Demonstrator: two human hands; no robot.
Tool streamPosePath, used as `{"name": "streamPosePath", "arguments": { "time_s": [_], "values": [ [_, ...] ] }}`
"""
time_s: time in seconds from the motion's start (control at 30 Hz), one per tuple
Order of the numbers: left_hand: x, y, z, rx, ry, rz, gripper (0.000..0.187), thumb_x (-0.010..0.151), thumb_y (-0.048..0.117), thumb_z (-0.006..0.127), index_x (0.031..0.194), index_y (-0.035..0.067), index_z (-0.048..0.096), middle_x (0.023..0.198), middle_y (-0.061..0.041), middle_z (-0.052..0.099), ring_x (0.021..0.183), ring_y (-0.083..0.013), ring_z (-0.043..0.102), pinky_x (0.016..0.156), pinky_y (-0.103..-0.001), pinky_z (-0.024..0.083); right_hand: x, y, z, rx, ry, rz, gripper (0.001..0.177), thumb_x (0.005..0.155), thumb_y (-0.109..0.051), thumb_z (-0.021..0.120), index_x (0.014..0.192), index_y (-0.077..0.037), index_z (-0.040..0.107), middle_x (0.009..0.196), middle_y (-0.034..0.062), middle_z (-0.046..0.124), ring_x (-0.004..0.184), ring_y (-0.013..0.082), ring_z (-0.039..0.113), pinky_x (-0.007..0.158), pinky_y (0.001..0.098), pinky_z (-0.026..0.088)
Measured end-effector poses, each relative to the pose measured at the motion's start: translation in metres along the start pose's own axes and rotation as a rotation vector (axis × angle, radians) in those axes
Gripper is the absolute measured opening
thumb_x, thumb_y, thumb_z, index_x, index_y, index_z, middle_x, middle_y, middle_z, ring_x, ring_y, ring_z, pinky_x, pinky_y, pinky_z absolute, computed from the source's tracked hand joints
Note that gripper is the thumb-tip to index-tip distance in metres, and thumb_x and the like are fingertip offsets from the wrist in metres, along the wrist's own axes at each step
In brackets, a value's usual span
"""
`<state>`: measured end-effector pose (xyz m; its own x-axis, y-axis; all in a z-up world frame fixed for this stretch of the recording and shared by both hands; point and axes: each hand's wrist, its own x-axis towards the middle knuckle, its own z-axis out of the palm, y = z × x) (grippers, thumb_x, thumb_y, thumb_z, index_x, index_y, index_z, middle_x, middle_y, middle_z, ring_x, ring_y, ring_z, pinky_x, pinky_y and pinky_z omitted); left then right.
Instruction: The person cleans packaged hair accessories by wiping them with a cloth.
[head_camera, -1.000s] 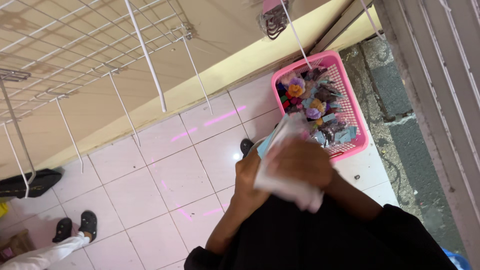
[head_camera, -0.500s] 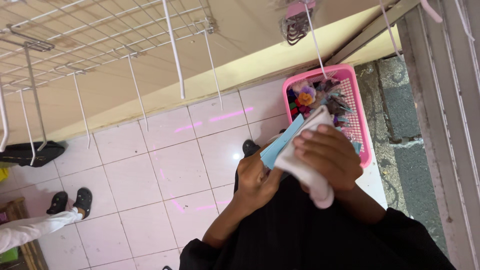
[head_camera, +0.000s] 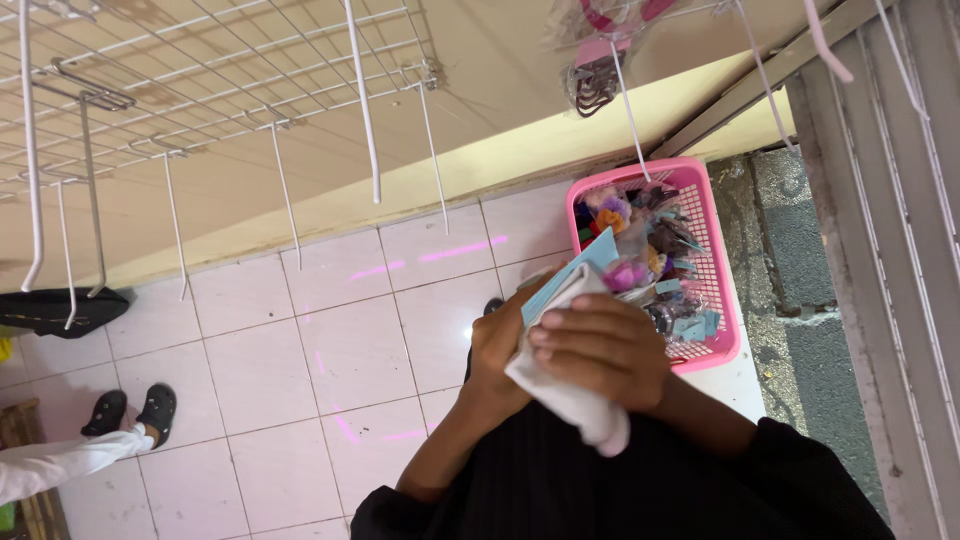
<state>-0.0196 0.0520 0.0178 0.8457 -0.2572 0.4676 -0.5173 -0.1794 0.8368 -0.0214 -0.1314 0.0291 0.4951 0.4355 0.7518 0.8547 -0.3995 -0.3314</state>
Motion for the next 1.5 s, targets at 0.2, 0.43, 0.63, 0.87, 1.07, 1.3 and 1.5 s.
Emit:
{"name": "streamPosePath", "arguments": {
  "time_s": [0.2,0.43,0.63,0.87,1.07,1.3,1.5],
  "values": [
    [-0.001,-0.007,0.005,0.03,-0.034,-0.193,0.047,0.089,0.011,0.077,0.132,-0.004,0.063,0.127,-0.021,0.073,0.088,-0.0301,0.077,0.076,-0.036,0.061,0.004,0.015,0.006,-0.078,0.176,0.036,0.027,0.097,-0.026,0.066,0.109,-0.002,0.07,0.115,0.0125,0.074,0.111,0.0295,0.073,0.104,0.0464,0.056],
    [0.005,0.001,0.004,0.013,-0.032,-0.529,0.029,0.093,0.008,0.078,0.12,-0.003,0.077,0.076,-0.013,0.075,0.059,-0.0142,0.066,0.059,-0.027,0.053,0.003,0.035,0.022,-0.115,0.154,0.032,0.032,0.099,-0.024,0.075,0.12,-0.002,0.066,0.126,0.0155,0.07,0.127,0.0295,0.064,0.112,0.0476,0.05],
    [0.02,-0.012,-0.017,-0.458,0.198,-0.629,0.021,0.094,0.004,0.071,0.114,-0.003,0.071,0.096,-0.002,0.076,0.083,-0.0063,0.067,0.074,-0.021,0.054,-0.045,0.076,0.038,-0.269,-0.034,0.061,0.031,0.099,-0.02,0.071,0.129,-0.012,0.065,0.129,0.0111,0.071,0.127,0.0286,0.064,0.115,0.0476,0.047],
    [0.02,0.001,-0.034,-0.26,0.159,-0.592,0.02,0.101,0.009,0.069,0.116,-0.002,0.074,0.089,-0.002,0.076,0.078,-0.0038,0.063,0.071,-0.019,0.051,-0.108,0.075,0.048,0.016,0.343,0.518,0.035,0.102,-0.029,0.062,0.128,-0.005,0.062,0.12,0.017,0.072,0.116,0.0325,0.069,0.11,0.0472,0.053],
    [0.03,0.01,-0.022,-0.073,0.062,-0.555,0.033,0.099,0.011,0.068,0.13,0.0,0.068,0.07,0.003,0.067,0.058,0.0004,0.05,0.052,-0.02,0.04,-0.043,0.05,0.037,-0.052,0.253,0.359,0.027,0.102,-0.02,0.067,0.12,-0.001,0.065,0.122,0.0184,0.07,0.12,0.0336,0.065,0.112,0.0461,0.05],
    [0.02,0.002,-0.031,-0.253,0.192,-0.609,0.021,0.098,0.009,0.07,0.114,-0.004,0.071,0.081,0.004,0.07,0.067,0.0003,0.051,0.058,-0.02,0.043,-0.085,0.056,0.068,-0.148,0.186,0.11,0.021,0.104,-0.016,0.072,0.115,0.0,0.067,0.127,0.0165,0.067,0.13,0.0322,0.06,0.118,0.0442,0.048],
    [0.017,0.012,-0.024,-0.054,0.114,-0.614,0.026,0.099,0.012,0.07,0.122,0.001,0.075,0.06,0.006,0.053,0.054,-0.0012,0.04,0.047,-0.022,0.031,-0.095,0.051,0.043,0.051,0.386,0.536,0.027,0.105,-0.02,0.065,0.121,0.001,0.064,0.132,0.0193,0.064,0.133,0.0339,0.06,0.119,0.0459,0.048]
  ]
}}
